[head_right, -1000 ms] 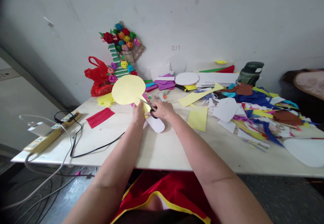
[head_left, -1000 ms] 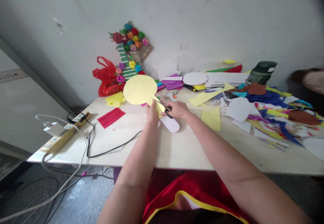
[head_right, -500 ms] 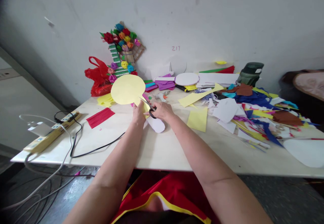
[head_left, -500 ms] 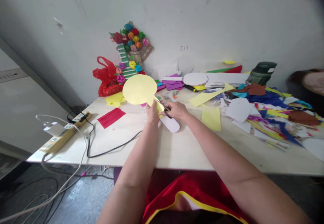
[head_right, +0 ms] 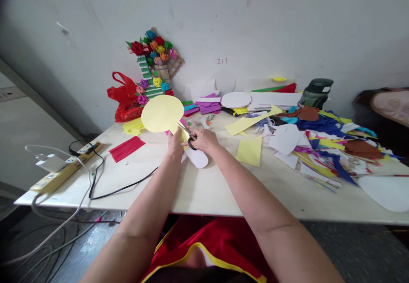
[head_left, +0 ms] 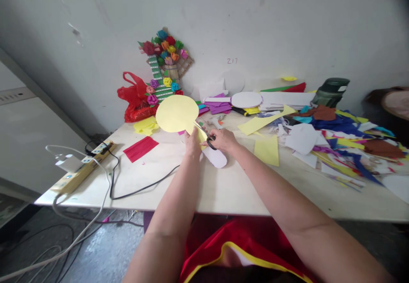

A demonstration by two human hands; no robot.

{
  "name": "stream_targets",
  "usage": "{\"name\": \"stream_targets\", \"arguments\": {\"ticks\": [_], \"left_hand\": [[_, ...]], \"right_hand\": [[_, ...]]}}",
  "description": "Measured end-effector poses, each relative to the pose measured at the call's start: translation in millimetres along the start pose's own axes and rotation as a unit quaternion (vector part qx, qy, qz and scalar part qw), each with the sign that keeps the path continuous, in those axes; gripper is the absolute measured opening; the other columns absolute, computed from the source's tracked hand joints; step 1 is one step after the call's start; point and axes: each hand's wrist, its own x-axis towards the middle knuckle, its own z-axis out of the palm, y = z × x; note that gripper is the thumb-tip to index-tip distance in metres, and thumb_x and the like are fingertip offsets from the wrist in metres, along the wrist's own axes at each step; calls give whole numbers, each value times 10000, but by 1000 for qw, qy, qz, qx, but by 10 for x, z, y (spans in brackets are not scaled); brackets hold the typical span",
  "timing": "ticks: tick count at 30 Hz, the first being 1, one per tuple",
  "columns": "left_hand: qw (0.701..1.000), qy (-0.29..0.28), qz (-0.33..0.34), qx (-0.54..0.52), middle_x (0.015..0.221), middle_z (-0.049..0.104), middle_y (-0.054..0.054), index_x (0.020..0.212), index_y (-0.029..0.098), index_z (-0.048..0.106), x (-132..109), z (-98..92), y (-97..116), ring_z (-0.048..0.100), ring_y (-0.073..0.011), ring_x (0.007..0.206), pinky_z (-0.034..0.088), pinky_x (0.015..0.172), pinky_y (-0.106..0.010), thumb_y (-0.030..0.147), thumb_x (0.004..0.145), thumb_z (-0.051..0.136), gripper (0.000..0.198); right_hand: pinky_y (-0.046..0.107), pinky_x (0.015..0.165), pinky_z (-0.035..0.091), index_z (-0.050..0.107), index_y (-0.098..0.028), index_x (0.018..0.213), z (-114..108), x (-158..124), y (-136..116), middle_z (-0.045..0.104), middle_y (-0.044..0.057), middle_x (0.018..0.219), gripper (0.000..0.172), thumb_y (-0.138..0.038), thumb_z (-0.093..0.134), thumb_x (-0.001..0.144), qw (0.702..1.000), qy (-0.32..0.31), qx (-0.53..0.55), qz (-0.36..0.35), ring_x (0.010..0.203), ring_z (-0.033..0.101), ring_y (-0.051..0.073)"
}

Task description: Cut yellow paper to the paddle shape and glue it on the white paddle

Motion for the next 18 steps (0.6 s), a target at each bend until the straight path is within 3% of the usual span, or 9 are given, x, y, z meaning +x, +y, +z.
{"name": "stream_targets", "arguments": {"ticks": [10, 18], "left_hand": [[1000, -7, 3, 0, 746, 629, -52, 991, 180, 488, 24, -23, -35, 622, -193, 686, 494, 664, -359, 299, 684, 628, 358], [1000, -15, 10, 3, 724, 623, -50, 982, 173, 494, 34, -27, -39, 615, -183, 647, 498, 618, -337, 289, 696, 617, 332]], "right_hand": [[271, 616, 389, 625, -268, 821, 15, 0, -1, 666, 18, 771, 369, -594, 556, 662, 1000, 12, -14, -5, 766, 601, 205], [271, 605, 380, 627, -251, 814, -11, -20, -25, 670, 29, 758, 378, -590, 563, 661, 999, 19, -25, -10, 751, 606, 210]]}}
